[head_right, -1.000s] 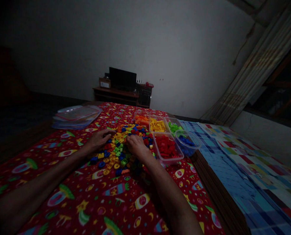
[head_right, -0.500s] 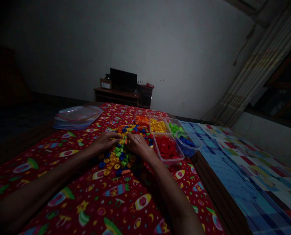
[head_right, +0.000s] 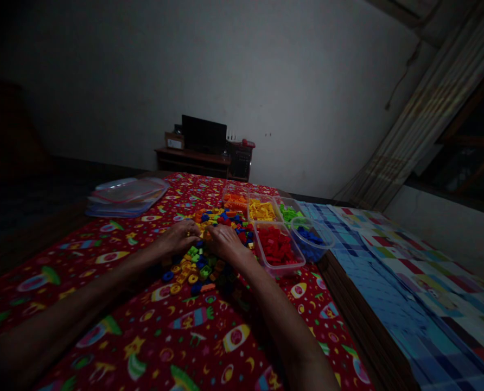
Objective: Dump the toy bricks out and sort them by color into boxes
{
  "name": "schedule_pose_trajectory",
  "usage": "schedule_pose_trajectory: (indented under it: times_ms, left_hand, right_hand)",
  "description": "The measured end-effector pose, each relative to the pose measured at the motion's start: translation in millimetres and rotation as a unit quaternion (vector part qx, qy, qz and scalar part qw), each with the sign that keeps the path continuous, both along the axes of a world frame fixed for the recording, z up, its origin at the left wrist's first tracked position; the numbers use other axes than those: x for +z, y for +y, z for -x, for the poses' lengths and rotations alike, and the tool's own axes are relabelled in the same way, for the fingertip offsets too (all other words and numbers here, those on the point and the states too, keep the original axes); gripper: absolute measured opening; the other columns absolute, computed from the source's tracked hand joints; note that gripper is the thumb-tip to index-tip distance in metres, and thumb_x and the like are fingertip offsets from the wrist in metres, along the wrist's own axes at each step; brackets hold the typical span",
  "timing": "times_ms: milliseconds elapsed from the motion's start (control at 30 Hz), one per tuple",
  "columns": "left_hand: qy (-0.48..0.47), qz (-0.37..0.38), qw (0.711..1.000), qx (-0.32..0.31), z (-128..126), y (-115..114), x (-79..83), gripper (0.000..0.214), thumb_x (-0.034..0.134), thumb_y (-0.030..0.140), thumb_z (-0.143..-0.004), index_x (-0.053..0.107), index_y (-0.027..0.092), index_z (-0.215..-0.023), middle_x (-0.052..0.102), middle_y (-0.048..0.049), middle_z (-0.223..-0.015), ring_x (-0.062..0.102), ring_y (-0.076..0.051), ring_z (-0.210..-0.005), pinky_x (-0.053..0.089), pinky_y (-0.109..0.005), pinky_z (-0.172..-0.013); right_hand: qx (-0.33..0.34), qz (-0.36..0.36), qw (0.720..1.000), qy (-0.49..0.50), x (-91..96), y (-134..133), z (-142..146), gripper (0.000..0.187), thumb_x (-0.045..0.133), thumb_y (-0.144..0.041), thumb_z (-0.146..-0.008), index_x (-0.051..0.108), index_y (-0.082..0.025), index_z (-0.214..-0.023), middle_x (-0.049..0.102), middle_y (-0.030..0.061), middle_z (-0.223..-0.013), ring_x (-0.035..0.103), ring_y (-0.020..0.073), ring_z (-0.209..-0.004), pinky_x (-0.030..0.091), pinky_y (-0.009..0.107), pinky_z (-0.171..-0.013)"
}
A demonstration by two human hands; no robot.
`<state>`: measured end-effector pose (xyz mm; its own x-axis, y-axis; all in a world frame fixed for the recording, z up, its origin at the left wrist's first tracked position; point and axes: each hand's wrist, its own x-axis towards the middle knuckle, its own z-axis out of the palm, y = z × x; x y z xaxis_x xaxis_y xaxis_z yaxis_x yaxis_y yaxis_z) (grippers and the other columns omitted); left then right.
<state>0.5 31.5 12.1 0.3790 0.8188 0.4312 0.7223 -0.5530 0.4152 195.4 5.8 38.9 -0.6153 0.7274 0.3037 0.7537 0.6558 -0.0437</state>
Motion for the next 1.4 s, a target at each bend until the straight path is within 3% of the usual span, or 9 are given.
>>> schedule_pose_trajectory:
  times_ms: [167,333,467,600,700,800,933,1167,1400]
  left_hand:
    - [-0.104,0.078,0.991,0.001,-5,-1,5.3,0.018,0.06,0.033,-0.07,0.07,0.019,-0.067,0.071,-0.0039,-0.08,0.064,-0.02,-0.076,0.051,-0.03,-0.074]
    - [-0.139,0.057,0.989,0.016,-4,-4,7.9,0.035,0.056,0.049,-0.076,0.073,0.019,-0.075,0.074,-0.0074,-0.088,0.066,-0.024,-0.084,0.051,-0.034,-0.081]
    - [-0.128,0.025,0.989,0.066,7,-2,7.9,0.035,0.051,0.044,-0.076,0.074,0.019,-0.086,0.074,-0.0091,-0.096,0.067,-0.026,-0.091,0.052,-0.036,-0.083]
    - [-0.096,0.019,0.99,0.104,21,-1,9.0,0.036,0.045,0.035,-0.074,0.074,0.02,-0.088,0.074,-0.0081,-0.1,0.067,-0.026,-0.092,0.052,-0.035,-0.083]
    - [-0.065,0.011,0.991,0.114,28,0,9.3,0.039,0.042,0.034,-0.073,0.075,0.019,-0.089,0.074,-0.0081,-0.101,0.067,-0.026,-0.093,0.051,-0.034,-0.087]
    - [-0.043,0.008,0.991,0.128,34,3,7.3,0.042,0.04,0.034,-0.073,0.075,0.017,-0.09,0.074,-0.0097,-0.102,0.067,-0.026,-0.093,0.05,-0.034,-0.089]
    - [-0.028,0.016,0.988,0.148,41,8,2.0,0.043,0.041,0.037,-0.075,0.075,0.016,-0.092,0.073,-0.0112,-0.105,0.066,-0.028,-0.098,0.048,-0.036,-0.091]
    - [-0.02,0.104,0.988,0.116,51,14,-5.8,0.046,0.047,0.048,-0.075,0.075,0.022,-0.099,0.076,-0.0068,-0.103,0.067,-0.028,-0.096,0.05,-0.032,-0.086]
    - [-0.083,0.135,0.986,0.043,55,21,-9.7,0.056,0.053,0.062,-0.066,0.076,0.019,-0.093,0.076,-0.0094,-0.102,0.068,-0.03,-0.094,0.051,-0.037,-0.085]
  right_hand:
    - [0.032,0.004,0.999,0.007,-5.0,6,-1,0.023,0.051,-0.025,-0.094,0.062,-0.014,-0.111,0.067,0.0084,-0.088,0.058,0.0164,-0.077,0.035,0.024,-0.066]
    - [0.027,-0.009,0.998,0.059,-4.1,11,-14,0.026,0.055,-0.024,-0.092,0.06,-0.014,-0.115,0.067,0.0088,-0.09,0.057,0.0161,-0.078,0.037,0.025,-0.069]
    - [-0.08,-0.015,0.994,0.076,21.1,31,-45,0.022,0.052,-0.024,-0.092,0.064,-0.016,-0.108,0.067,0.0073,-0.086,0.057,0.016,-0.076,0.039,0.025,-0.069]
    - [-0.23,-0.05,0.97,0.067,47.9,58,-81,0.023,0.056,-0.028,-0.09,0.064,-0.013,-0.107,0.068,0.0136,-0.102,0.06,0.021,-0.094,0.042,0.027,-0.078]
    - [-0.259,-0.047,0.964,0.043,53.3,59,-85,0.031,0.055,-0.032,-0.091,0.062,-0.01,-0.111,0.067,0.018,-0.107,0.06,0.0229,-0.099,0.042,0.028,-0.08]
    - [-0.21,-0.018,0.977,0.041,45.3,39,-61,0.03,0.048,-0.032,-0.095,0.062,-0.012,-0.113,0.069,0.0148,-0.099,0.062,0.0209,-0.088,0.041,0.027,-0.073]
    - [-0.092,0.019,0.996,-0.001,27.1,12,-13,0.029,0.041,-0.026,-0.097,0.069,-0.017,-0.095,0.069,0.0098,-0.087,0.062,0.0178,-0.078,0.039,0.025,-0.067]
    - [0.078,0.004,0.994,-0.08,6.3,23,37,0.036,0.042,-0.007,-0.09,0.061,-0.019,-0.118,0.063,0.0114,-0.119,0.055,0.02,-0.111,0.044,0.028,-0.088]
    - [0.044,0.041,0.997,-0.055,1.9,28,42,0.035,0.041,-0.003,-0.087,0.064,-0.014,-0.111,0.07,0.012,-0.095,0.063,0.0189,-0.086,0.044,0.025,-0.072]
